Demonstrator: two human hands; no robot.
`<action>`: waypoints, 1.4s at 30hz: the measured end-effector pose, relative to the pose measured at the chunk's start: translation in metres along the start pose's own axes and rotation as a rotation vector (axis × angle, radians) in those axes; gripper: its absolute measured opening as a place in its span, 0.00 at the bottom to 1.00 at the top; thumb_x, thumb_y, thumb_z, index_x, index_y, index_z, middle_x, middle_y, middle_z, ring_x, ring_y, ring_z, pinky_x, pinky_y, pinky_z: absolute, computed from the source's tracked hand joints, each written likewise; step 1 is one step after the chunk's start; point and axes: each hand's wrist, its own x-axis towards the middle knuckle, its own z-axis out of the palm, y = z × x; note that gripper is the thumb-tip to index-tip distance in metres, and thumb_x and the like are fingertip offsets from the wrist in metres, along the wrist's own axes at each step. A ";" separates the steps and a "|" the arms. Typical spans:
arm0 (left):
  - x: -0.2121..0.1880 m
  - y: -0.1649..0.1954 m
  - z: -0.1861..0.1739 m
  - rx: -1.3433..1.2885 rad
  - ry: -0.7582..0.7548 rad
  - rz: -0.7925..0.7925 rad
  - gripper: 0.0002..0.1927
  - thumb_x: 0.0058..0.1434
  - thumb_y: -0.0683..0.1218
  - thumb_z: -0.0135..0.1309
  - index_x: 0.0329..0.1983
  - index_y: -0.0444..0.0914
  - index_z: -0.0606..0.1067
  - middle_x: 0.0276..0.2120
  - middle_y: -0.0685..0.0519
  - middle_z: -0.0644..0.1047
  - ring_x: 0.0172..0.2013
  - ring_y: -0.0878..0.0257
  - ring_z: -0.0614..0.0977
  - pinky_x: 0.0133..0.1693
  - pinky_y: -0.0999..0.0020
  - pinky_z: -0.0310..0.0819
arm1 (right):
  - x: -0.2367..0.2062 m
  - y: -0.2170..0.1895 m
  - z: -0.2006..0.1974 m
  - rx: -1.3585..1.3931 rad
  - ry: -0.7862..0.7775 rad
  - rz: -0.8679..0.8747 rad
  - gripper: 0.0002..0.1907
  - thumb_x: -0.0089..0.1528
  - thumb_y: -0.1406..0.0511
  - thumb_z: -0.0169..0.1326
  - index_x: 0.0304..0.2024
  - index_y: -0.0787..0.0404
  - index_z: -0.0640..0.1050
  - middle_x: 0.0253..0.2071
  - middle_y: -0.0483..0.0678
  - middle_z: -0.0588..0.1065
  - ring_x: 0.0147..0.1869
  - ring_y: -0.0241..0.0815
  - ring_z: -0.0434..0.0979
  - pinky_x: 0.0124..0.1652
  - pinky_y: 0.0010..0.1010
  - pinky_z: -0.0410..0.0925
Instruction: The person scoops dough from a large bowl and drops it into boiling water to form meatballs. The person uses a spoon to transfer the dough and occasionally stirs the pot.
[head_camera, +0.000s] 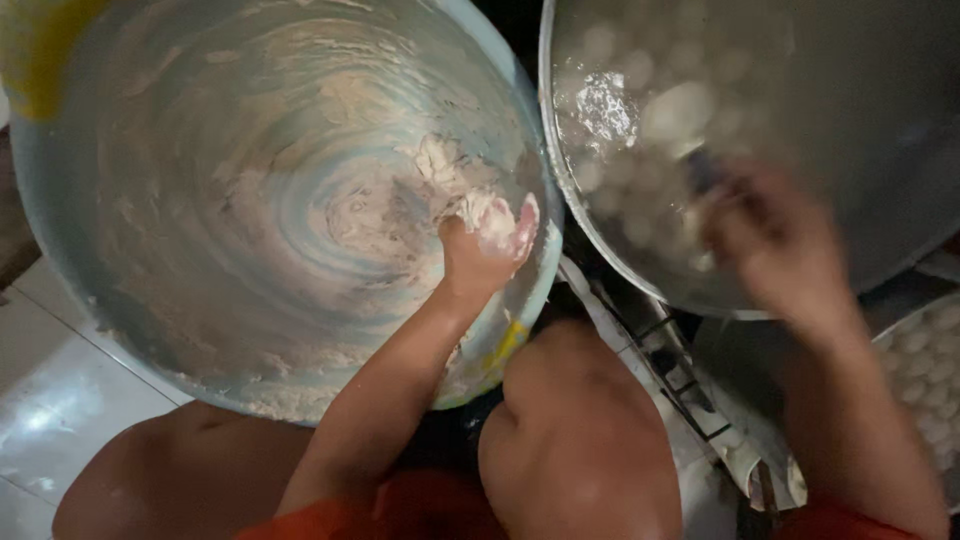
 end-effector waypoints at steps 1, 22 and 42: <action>0.002 0.007 -0.001 0.029 0.052 0.018 0.05 0.59 0.39 0.59 0.33 0.38 0.73 0.28 0.53 0.75 0.28 0.58 0.79 0.36 0.66 0.79 | -0.012 -0.006 0.011 0.061 -0.117 -0.027 0.20 0.68 0.70 0.49 0.63 0.58 0.75 0.40 0.49 0.76 0.34 0.35 0.74 0.32 0.29 0.71; 0.014 -0.065 0.005 0.313 0.132 -0.359 0.17 0.51 0.50 0.68 0.26 0.30 0.78 0.25 0.38 0.78 0.28 0.41 0.80 0.33 0.50 0.73 | 0.059 -0.032 0.057 0.187 -0.134 -0.203 0.22 0.67 0.71 0.48 0.65 0.63 0.72 0.33 0.47 0.75 0.29 0.33 0.72 0.28 0.27 0.67; 0.039 0.022 -0.019 0.104 0.064 0.116 0.07 0.53 0.41 0.64 0.30 0.38 0.76 0.26 0.47 0.78 0.27 0.45 0.81 0.30 0.57 0.76 | -0.016 -0.055 0.067 -0.255 -0.179 -0.458 0.18 0.63 0.70 0.56 0.56 0.64 0.74 0.37 0.55 0.80 0.35 0.39 0.80 0.34 0.32 0.72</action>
